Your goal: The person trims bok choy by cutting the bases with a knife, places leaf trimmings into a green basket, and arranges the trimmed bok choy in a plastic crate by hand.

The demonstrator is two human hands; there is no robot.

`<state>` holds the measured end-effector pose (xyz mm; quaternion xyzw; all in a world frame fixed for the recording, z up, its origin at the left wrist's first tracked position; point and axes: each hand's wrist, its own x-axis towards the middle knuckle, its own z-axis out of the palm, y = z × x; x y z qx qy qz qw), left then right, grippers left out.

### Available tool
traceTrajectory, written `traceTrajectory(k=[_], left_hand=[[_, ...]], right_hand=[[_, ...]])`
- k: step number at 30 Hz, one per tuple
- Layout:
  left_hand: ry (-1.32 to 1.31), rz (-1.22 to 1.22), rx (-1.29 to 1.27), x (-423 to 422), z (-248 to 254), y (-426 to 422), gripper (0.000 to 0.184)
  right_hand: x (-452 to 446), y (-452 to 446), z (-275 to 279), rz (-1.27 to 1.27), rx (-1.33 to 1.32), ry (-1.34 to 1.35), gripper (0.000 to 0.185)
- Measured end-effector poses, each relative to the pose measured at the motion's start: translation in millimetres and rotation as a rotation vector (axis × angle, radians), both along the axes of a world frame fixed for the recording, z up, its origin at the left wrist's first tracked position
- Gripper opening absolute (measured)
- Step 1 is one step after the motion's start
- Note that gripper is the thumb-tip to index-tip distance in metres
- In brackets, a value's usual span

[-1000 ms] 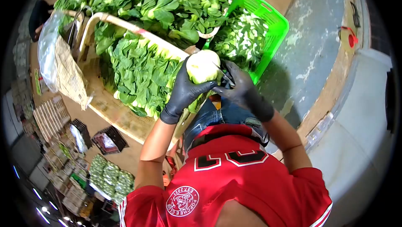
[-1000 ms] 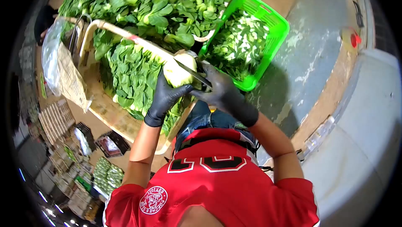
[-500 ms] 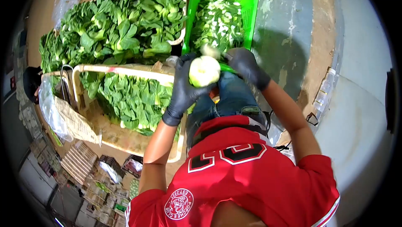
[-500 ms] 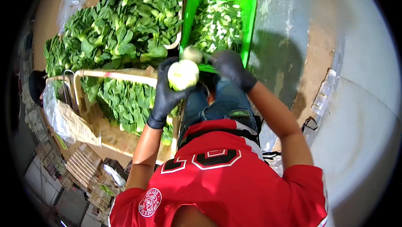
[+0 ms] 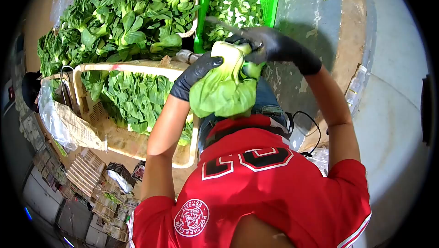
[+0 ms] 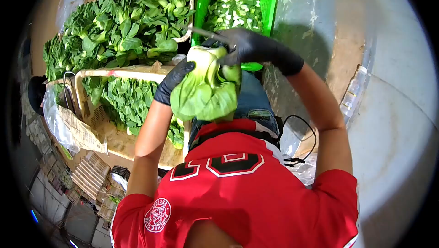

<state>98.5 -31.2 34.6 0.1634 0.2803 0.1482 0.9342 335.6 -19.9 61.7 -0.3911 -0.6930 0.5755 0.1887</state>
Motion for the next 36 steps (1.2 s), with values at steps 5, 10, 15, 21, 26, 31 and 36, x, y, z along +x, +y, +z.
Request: traceTrajectory(k=[5, 10, 15, 21, 26, 31, 36], left_hand=[[-0.093, 0.064, -0.002, -18, -27, -6, 0.07], [0.269, 0.149, 0.435, -15, -8, 9, 0.057], [0.537, 0.169, 0.735, -22, 2, 10, 0.048], [0.458, 0.158, 0.657, -49, -25, 22, 0.047], [0.154, 0.436, 0.119, -50, -30, -20, 0.048], [0.052, 0.561, 0.009, -60, -51, -26, 0.045], [0.028, 0.968, 0.126, -138, -39, 40, 0.053]], right_hand=[[20, 23, -60, 0.102, 0.454, -0.077, 0.026], [5, 10, -61, -0.483, 0.257, -0.286, 0.051], [-31, 2, -44, -0.462, -0.237, 0.057, 0.043], [-44, -5, -94, -0.283, 0.177, 0.279, 0.037], [-72, 9, -72, -0.302, 0.159, 0.068, 0.029], [-95, 25, -27, -0.357, -0.369, -0.051, 0.027], [-91, 23, -57, -0.542, -0.35, 0.039, 0.024]])
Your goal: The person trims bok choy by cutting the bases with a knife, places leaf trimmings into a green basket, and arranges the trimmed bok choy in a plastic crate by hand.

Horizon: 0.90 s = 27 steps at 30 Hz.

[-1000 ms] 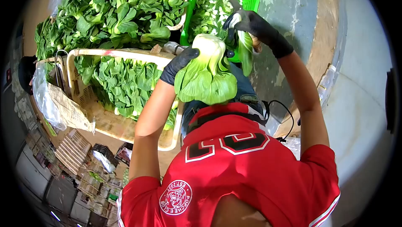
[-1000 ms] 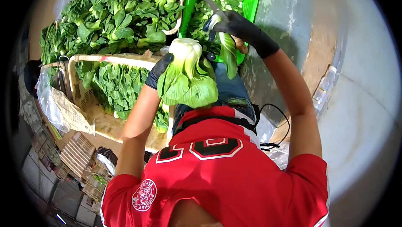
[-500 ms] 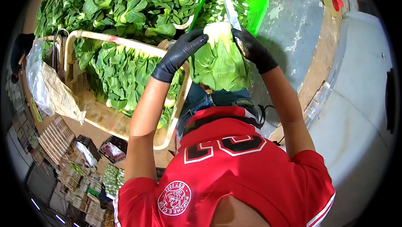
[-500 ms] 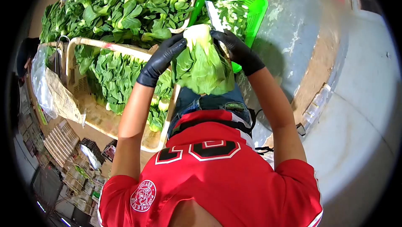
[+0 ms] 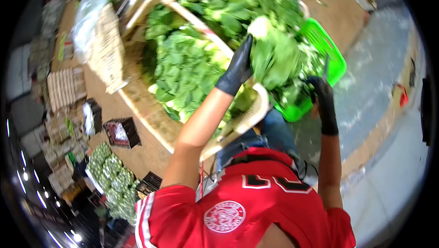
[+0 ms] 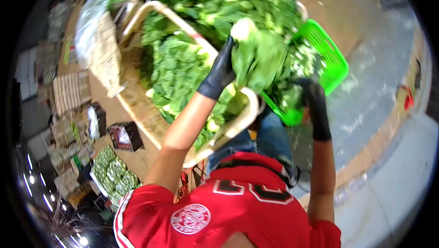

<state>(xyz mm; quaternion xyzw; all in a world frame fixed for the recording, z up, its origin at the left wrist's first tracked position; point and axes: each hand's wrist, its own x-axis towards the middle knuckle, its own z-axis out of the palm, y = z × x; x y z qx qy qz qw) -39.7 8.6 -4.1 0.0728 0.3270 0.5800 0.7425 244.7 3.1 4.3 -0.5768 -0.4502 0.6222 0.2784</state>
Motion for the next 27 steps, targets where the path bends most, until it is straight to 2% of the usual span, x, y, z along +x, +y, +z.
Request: traceTrajectory(k=[1, 2, 3, 4, 5, 6, 7, 9, 11, 12, 13, 15, 17, 18, 19, 21, 24, 27], left_hand=[[-0.059, 0.071, 0.057, -26, 8, 20, 0.054], [0.104, 0.245, -0.06, -51, 12, 31, 0.056], [0.209, 0.358, 0.099, -78, 19, 37, 0.049], [0.565, 0.449, 0.114, -112, 8, 42, 0.039], [0.919, 0.53, 0.125, -145, -9, 41, 0.031], [1.071, 0.568, 0.142, -175, -27, 35, 0.028], [1.224, 0.596, 0.159, -206, -44, 29, 0.025], [1.735, 0.335, 0.014, -256, -71, 22, 0.025], [2.276, -0.206, 0.34, -297, -94, 32, 0.029], [2.449, -0.328, 0.527, -313, -111, 42, 0.028], [2.606, -0.485, 0.593, -328, -127, 54, 0.028], [2.823, -0.523, 0.8, -349, -152, 76, 0.029], [2.82, -0.853, 0.513, -349, -147, 85, 0.031], [2.968, -0.691, 0.56, -362, -159, 85, 0.03], [2.965, -0.624, 0.441, -370, -171, 84, 0.029], [3.006, -0.518, 0.281, -372, -162, 87, 0.033], [2.746, -0.443, -0.081, -372, -135, 89, 0.03], [2.672, -0.32, 0.098, -379, -126, 62, 0.043]], right_hand=[[-12, 0, 21, -0.011, -0.047, -0.084, 0.027], [-11, -4, 9, -0.044, -0.047, -0.106, 0.03], [-5, -10, 3, 0.053, 0.065, -0.096, 0.031], [-1, -16, -11, 0.094, 0.163, -0.166, 0.03], [5, -23, -16, 0.011, 0.01, -0.168, 0.03], [7, -28, -19, -0.074, -0.137, -0.168, 0.03], [2, -30, -12, -0.04, -0.172, -0.209, 0.031], [-3, -43, -10, -0.054, -0.196, -0.224, 0.028], [8, -64, -33, -0.082, -0.258, -0.253, 0.029], [4, -70, -32, -0.074, -0.265, -0.25, 0.029], [0, -78, -30, -0.066, -0.277, -0.25, 0.029], [5, -98, -50, -0.122, -0.322, -0.211, 0.027], [-4, -110, -48, -0.126, -0.346, -0.233, 0.027], [-10, -112, -46, -0.097, -0.362, -0.268, 0.027], [-11, -115, -49, -0.09, -0.366, -0.269, 0.028], [-31, -112, -39, -0.067, -0.423, -0.332, 0.03], [-30, -124, -51, 0.027, -0.429, -0.255, 0.031], [-35, -154, -66, 0.022, -0.497, -0.054, 0.031]])
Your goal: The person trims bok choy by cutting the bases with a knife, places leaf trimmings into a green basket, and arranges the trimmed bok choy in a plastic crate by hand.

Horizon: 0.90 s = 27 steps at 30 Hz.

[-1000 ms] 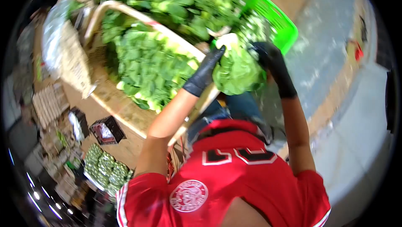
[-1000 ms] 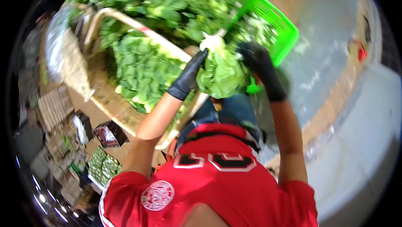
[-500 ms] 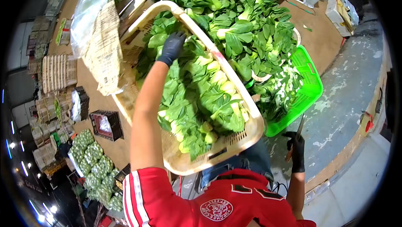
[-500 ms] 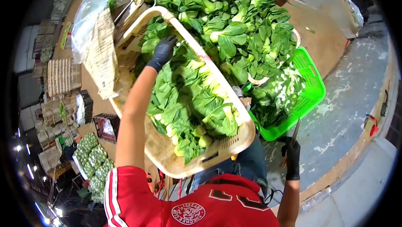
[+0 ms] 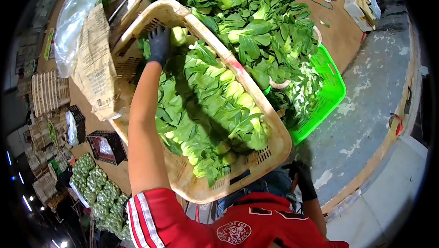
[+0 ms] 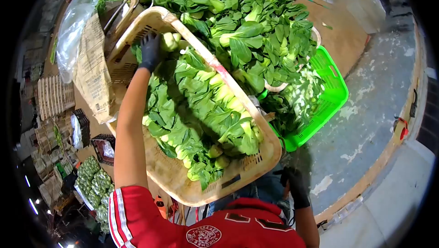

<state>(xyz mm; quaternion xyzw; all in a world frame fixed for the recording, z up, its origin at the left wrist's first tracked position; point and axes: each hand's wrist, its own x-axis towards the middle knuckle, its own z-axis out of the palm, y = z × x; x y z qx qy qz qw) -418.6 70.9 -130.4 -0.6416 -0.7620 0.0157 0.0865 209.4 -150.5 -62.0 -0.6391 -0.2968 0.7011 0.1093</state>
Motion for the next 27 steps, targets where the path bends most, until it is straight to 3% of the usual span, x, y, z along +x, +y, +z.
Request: traceTrajectory(k=[2, 3, 4, 6, 8, 9, 10, 11, 14, 17, 22, 27], left_hand=[[-0.318, -0.007, 0.061, 21, 31, -35, 0.065], [-0.83, -0.002, 0.01, 33, 53, -55, 0.07], [-0.954, 0.051, 0.022, 59, 78, -75, 0.072], [-1.319, 0.082, 0.081, 121, 129, -108, 0.076], [-1.621, 0.092, 0.088, 184, 161, -131, 0.079], [-1.673, 0.098, 0.064, 215, 169, -140, 0.08], [-1.729, 0.101, 0.04, 245, 174, -146, 0.08], [-1.717, 0.067, 0.013, 274, 180, -149, 0.08], [-1.694, 0.006, -0.068, 345, 190, -150, 0.067], [-1.589, -0.062, -0.104, 399, 200, -141, 0.063], [-1.338, -0.281, -0.171, 458, 206, -127, 0.063], [-1.313, -0.319, -0.384, 507, 170, -124, 0.067]], right_hand=[[-20, -6, 15, 0.051, -0.064, -0.095, 0.03], [-23, 0, 24, 0.138, -0.062, -0.133, 0.026], [-29, 13, 34, 0.222, -0.064, -0.174, 0.021], [-38, 33, 48, 0.34, 0.189, -0.102, 0.019], [-63, 73, 72, 0.749, 0.871, -0.352, 0.02], [-77, 91, 91, 0.77, 0.849, -0.362, 0.021], [-86, 108, 104, 0.808, 1.035, -0.301, 0.02], [-95, 120, 128, 0.894, 1.053, -0.356, 0.019], [-78, 132, 142, 0.706, 1.374, -0.202, 0.018], [-35, 132, 155, 0.783, 1.266, -0.302, 0.018], [26, 114, 140, 0.639, 1.283, -0.415, 0.019], [79, 94, 55, 0.491, 0.943, -0.546, 0.019]])
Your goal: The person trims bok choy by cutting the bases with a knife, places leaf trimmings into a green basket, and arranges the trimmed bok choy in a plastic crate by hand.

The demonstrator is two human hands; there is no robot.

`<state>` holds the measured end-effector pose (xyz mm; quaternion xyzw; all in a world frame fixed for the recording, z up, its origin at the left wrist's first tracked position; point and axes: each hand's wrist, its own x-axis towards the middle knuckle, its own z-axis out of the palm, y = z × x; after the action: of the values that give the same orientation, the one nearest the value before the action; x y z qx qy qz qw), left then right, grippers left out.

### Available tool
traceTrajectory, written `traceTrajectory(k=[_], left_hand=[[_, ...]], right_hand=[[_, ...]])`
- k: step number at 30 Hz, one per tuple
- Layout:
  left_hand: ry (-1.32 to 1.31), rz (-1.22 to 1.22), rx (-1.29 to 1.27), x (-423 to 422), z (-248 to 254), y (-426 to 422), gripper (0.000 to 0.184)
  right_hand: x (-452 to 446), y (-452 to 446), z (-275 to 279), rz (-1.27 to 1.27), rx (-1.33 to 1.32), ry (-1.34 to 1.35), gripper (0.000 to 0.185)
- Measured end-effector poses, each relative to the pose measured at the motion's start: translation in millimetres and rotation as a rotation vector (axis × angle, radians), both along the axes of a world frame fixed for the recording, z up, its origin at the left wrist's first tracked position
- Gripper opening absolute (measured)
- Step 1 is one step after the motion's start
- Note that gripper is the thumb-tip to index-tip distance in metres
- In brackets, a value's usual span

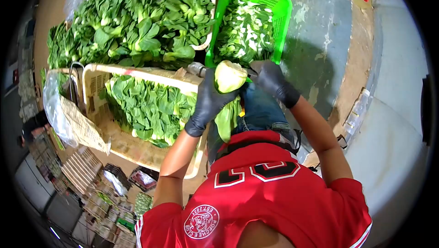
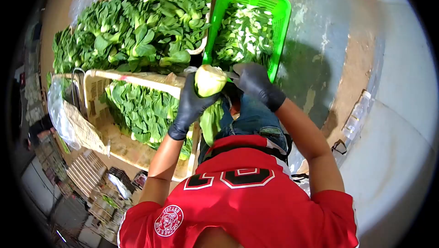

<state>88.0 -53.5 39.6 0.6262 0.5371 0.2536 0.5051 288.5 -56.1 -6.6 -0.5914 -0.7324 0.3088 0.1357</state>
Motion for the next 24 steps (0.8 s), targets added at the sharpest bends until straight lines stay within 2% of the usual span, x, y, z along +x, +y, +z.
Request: traceTrajectory(k=[2, 5, 6, 7, 8, 10, 11, 13, 14, 17, 19, 21, 22, 23, 24], left_hand=[[0.022, -0.036, -0.072, 14, -14, -1, 0.065], [0.013, -0.113, -0.069, 25, -26, -1, 0.066], [-0.067, -0.137, 0.017, 27, -15, 2, 0.068], [-0.04, -0.13, -0.002, 32, 0, 7, 0.069], [-0.063, -0.089, 0.05, 35, 2, 13, 0.069], [-0.054, -0.067, 0.114, 39, -8, 23, 0.07], [-0.127, -0.072, -0.029, 44, -17, 26, 0.072], [-0.172, -0.109, -0.028, 55, -22, 29, 0.077], [-0.174, -0.126, -0.067, 62, -15, 30, 0.082], [-0.044, -0.275, 0.142, 51, -11, 39, 0.082], [-0.187, -0.374, -0.044, 34, -1, 53, 0.071], [-0.234, -0.484, -0.078, 25, 0, 68, 0.061], [-0.252, -0.481, -0.112, 21, -2, 72, 0.053], [-0.275, -0.488, -0.039, 21, -7, 76, 0.043], [-0.41, -0.408, -0.213, 24, -13, 79, 0.038]], right_hand=[[12, -10, -24, -0.127, -0.148, -0.026, 0.024], [40, -25, -57, -0.269, -0.41, -0.003, 0.019], [70, -39, -98, -0.388, -0.43, 0.016, 0.029], [114, -61, -136, -0.4, -0.562, 0.083, 0.036], [121, -60, -130, -0.431, -0.55, 0.052, 0.036], [115, -54, -80, -0.485, -0.442, 0.248, 0.036], [96, -35, -40, -0.521, -0.311, 0.475, 0.041], [63, -15, -3, -0.24, -0.166, 0.71, 0.069], [47, -11, 13, -0.264, -0.109, 0.689, 0.07], [35, 0, 51, -0.27, -0.061, 0.733, 0.07], [42, 7, 64, -0.172, -0.023, 0.595, 0.072], [49, 7, 65, -0.111, -0.007, 0.515, 0.073], [53, 6, 64, -0.095, -0.008, 0.502, 0.073], [57, 6, 62, -0.078, -0.007, 0.489, 0.073], [59, 6, 60, -0.079, -0.032, 0.475, 0.074]])
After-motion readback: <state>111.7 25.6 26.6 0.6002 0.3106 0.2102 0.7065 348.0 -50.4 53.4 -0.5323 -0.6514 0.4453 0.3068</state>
